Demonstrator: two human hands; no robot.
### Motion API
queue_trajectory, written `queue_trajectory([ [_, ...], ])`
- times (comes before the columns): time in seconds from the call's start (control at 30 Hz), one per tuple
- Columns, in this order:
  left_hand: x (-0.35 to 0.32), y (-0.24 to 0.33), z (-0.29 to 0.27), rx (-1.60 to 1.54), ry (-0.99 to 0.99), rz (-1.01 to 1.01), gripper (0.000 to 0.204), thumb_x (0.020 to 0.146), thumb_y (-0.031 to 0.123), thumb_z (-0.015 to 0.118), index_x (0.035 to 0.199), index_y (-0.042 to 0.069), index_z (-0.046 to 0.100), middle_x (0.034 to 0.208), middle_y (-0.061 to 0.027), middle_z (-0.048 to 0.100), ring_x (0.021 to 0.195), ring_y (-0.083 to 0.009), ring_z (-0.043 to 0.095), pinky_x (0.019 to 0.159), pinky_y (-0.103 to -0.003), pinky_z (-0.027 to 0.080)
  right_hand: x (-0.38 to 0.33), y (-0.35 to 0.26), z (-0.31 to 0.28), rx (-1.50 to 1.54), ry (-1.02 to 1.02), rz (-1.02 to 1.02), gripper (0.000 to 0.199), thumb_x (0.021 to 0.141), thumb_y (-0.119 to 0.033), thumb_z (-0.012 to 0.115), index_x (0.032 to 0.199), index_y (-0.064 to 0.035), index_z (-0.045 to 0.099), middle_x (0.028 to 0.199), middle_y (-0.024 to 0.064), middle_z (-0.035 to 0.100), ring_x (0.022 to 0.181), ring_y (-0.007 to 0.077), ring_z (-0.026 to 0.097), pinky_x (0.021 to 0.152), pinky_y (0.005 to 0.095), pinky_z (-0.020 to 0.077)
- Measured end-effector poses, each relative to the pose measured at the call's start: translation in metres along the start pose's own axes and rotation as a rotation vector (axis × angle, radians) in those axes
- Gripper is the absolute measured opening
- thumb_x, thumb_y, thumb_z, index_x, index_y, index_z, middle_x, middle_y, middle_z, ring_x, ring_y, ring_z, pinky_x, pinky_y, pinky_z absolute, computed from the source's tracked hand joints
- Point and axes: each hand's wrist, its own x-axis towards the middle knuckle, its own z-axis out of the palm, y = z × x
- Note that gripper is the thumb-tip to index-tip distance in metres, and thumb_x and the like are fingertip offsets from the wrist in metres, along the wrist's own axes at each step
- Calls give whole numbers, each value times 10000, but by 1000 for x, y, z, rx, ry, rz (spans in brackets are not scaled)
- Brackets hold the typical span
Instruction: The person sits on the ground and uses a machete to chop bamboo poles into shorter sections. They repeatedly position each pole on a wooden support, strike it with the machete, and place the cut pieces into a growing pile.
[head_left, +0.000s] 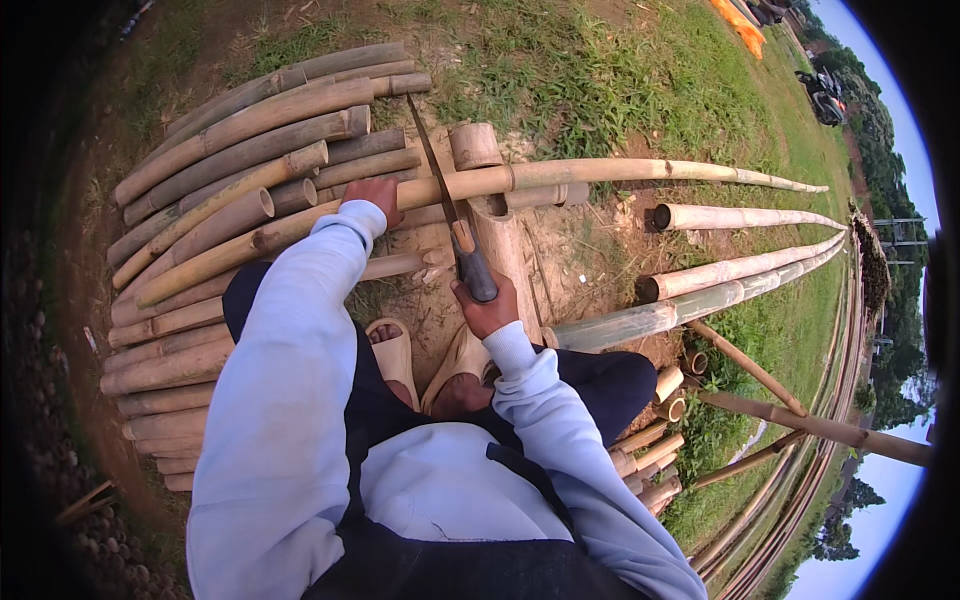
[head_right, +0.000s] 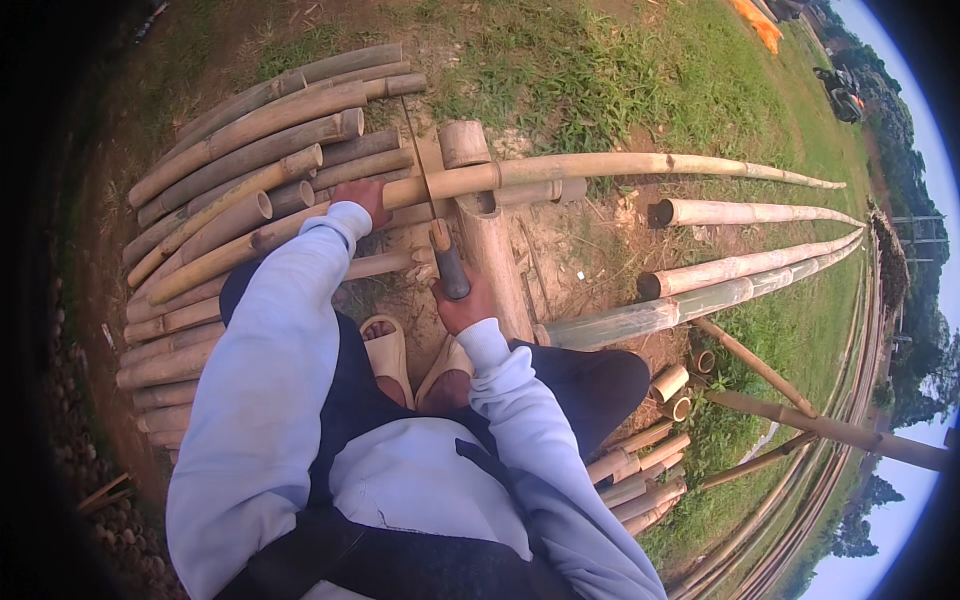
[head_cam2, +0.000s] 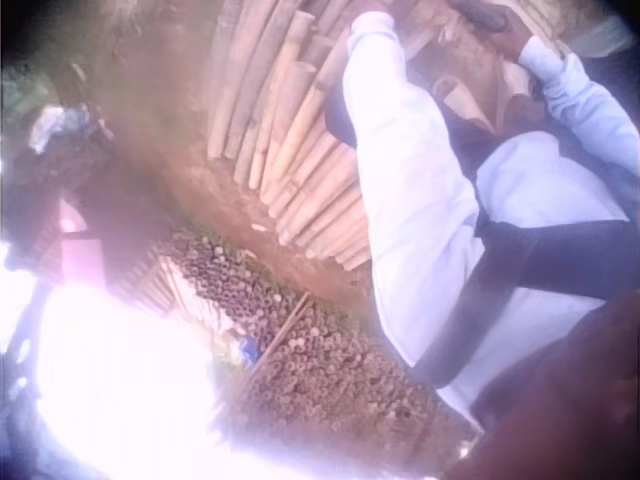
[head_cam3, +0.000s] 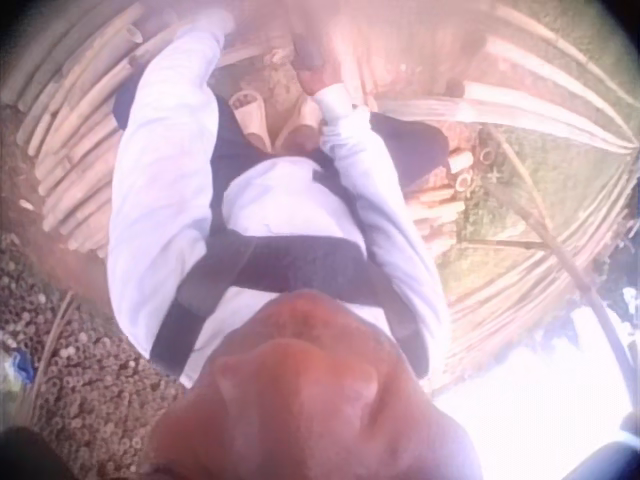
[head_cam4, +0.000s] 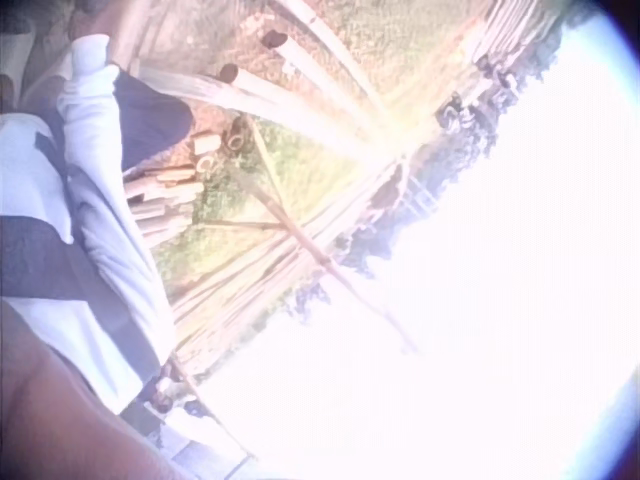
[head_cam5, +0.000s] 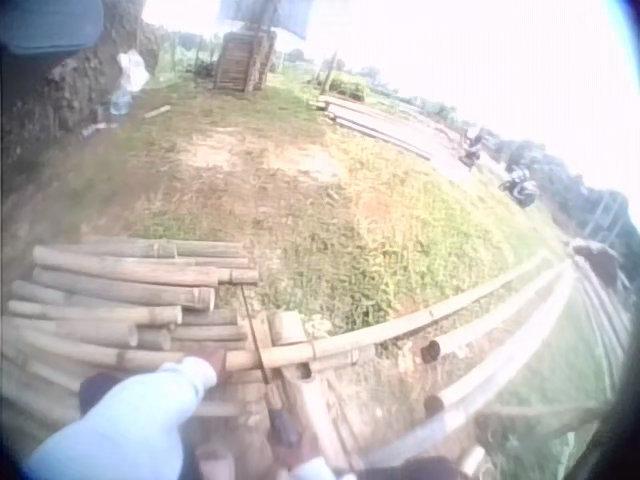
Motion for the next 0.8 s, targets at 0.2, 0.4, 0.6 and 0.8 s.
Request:
queue_trajectory([
  [0.2, -11, -2, 6, -23, 7, -5, 392, 778, 252, 716, 1123, 72, 668, 1020, -194, 740, 980, -368, 713, 885, -466, 564, -173, -19, -52, -13, 68, 124, 384, 836, -116, 780, 1195, -7, 693, 976, 156, 744, 926, 186, 716, 875, 329, 538],
  [0.4, 1, 0, 11, -36, 13, 25, 379, 793, 237, 689, 1133, 72, 669, 1018, -201, 738, 984, -371, 712, 899, -465, 560, -22, 3, -5, 1, 57, -9, 205, 844, -130, 766, 954, 13, 669, 753, 158, 653, 672, 226, 631, 650, 371, 490],
  [0.6, -4, -7, 7, -59, -29, 34, 410, 802, 279, 713, 1146, 63, 659, 1050, -199, 736, 1012, -368, 706, 924, -471, 551, -56, -1, -15, -1, 16, 71, 231, 859, -127, 764, 1024, 10, 679, 817, 138, 691, 748, 177, 645, 710, 348, 512],
  [0.8, -8, -6, 7, -55, -20, 3, 413, 799, 280, 728, 1150, 74, 659, 1045, -189, 738, 1005, -368, 706, 909, -474, 552, -172, -16, -44, -94, 126, 116, 300, 852, -63, 745, 1140, 11, 703, 938, 131, 745, 884, 191, 710, 844, 334, 536],
])
